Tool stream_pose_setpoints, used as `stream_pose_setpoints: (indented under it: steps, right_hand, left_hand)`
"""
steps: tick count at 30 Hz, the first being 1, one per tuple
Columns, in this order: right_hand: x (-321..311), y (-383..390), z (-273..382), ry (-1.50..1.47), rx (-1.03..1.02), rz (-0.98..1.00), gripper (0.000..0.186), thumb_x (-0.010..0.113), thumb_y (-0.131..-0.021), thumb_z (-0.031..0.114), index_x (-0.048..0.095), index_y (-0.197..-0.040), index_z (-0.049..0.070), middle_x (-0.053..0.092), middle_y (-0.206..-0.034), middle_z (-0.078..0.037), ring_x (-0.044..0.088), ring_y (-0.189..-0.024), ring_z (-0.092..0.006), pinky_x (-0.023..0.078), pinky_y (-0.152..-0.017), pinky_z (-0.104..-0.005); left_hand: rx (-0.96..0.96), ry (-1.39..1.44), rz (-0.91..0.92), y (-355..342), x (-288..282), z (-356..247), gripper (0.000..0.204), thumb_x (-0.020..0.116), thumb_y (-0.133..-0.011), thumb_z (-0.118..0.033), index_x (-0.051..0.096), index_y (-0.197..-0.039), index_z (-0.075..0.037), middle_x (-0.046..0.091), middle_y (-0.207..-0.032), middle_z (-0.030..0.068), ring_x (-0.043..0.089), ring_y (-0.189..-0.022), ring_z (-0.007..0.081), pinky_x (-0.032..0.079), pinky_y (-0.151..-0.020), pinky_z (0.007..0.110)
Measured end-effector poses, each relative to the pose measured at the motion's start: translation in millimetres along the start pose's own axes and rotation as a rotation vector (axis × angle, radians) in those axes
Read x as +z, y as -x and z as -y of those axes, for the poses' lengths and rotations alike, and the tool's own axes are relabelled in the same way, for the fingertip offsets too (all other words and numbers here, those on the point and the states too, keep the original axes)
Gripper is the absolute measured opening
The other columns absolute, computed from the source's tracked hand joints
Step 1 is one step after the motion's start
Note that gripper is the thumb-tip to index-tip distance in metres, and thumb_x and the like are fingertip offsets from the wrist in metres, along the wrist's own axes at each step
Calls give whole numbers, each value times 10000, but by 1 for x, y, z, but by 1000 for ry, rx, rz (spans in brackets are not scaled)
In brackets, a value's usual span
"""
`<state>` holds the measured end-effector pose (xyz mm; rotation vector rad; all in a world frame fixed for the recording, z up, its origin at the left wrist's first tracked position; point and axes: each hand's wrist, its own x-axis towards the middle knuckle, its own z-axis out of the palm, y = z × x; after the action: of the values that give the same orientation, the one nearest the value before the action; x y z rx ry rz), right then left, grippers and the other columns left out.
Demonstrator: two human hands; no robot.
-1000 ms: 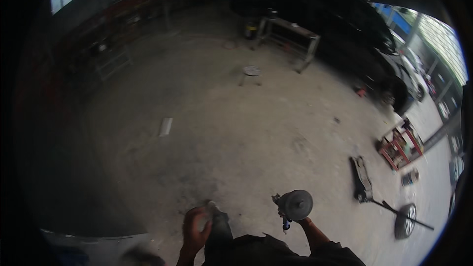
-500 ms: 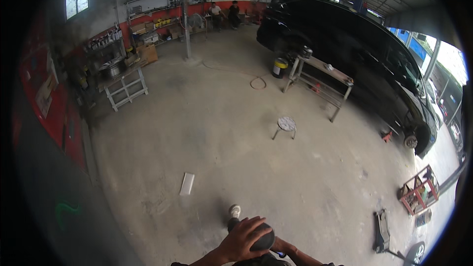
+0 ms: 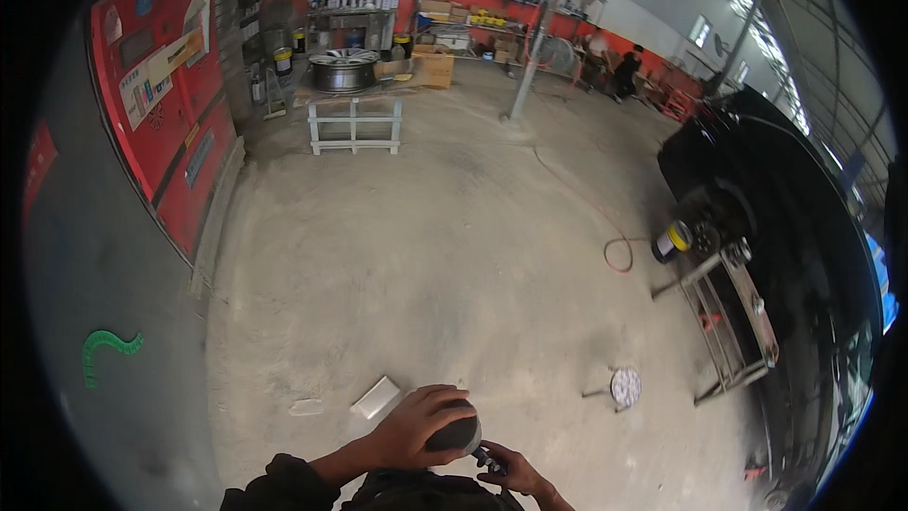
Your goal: The person walks to a workbench in an auto body shop and prepares paint. They pour a white liquid from a small container into a spray gun, then add a clear liquid from a metal can, and stir the mixture with a metal stick. The person then pours the mixed paint into a funnel.
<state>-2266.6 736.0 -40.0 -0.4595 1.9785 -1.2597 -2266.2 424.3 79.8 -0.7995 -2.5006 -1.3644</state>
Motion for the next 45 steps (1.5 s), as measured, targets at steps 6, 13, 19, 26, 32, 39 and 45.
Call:
stream_pose_setpoints:
  steps: [6, 13, 19, 26, 32, 39, 45]
  right_hand:
    - [-138, -194, 16, 137, 92, 35, 644, 800, -919, 219, 539, -1490, 78, 769, -1032, -122, 679, -871, -108, 556, -796, -303]
    - [-294, -355, 98, 114, -160, -187, 360, 742, -956, 154, 675, -1290, 39, 766, -967, -119, 664, -845, -103, 547, -786, -315]
    - [-386, -526, 75, -184, -198, -277, 145, 723, -903, 117, 696, -1018, 32, 753, -870, -118, 716, -834, -152, 532, -724, -363]
    - [-545, -765, 140, -29, -139, -566, 388, 752, -925, 162, 690, -1287, 36, 774, -935, -147, 723, -799, -151, 565, -745, -342]
    - [-695, -944, 249, 101, -128, -592, 526, 759, -938, 206, 605, -1414, 46, 773, -1031, -198, 778, -889, -241, 581, -757, -350]
    - [-853, -1175, 292, 121, -171, -427, 460, 764, -934, 183, 647, -1361, 57, 756, -959, -212, 764, -817, -273, 561, -706, -356]
    - [-962, -1346, 333, 69, -430, -432, 319, 748, -925, 128, 696, -1225, 31, 728, -861, -174, 691, -749, -173, 531, -719, -349]
  left_hand:
    - [93, -74, 12, -161, -37, 156, 598, 780, -832, -416, 625, -1362, -186, 519, -1380, 135, 506, -1280, 388, 456, -1046, 523]
    - [496, 51, 309, -422, -145, 286, 604, 745, -887, -428, 579, -1431, -222, 485, -1448, 152, 469, -1348, 390, 421, -1096, 535]
    - [762, -100, 517, -625, -194, 411, 579, 627, -976, -524, 552, -1461, -217, 491, -1440, 219, 531, -1269, 389, 476, -1045, 509]
    - [504, -506, 241, -825, -253, 563, 563, 634, -944, -527, 622, -1365, -153, 566, -1288, 262, 624, -1077, 421, 556, -855, 485]
    - [211, -560, 75, -990, -329, 683, 618, 679, -897, -553, 623, -1357, -145, 572, -1276, 283, 628, -1092, 457, 552, -872, 518]
    - [376, -456, 290, -1169, -444, 863, 679, 700, -889, -617, 573, -1458, -268, 456, -1512, 223, 453, -1381, 480, 422, -1103, 562]
    - [611, -244, 438, -1340, -523, 993, 613, 691, -922, -531, 562, -1438, -226, 473, -1479, 208, 506, -1303, 447, 449, -1062, 534]
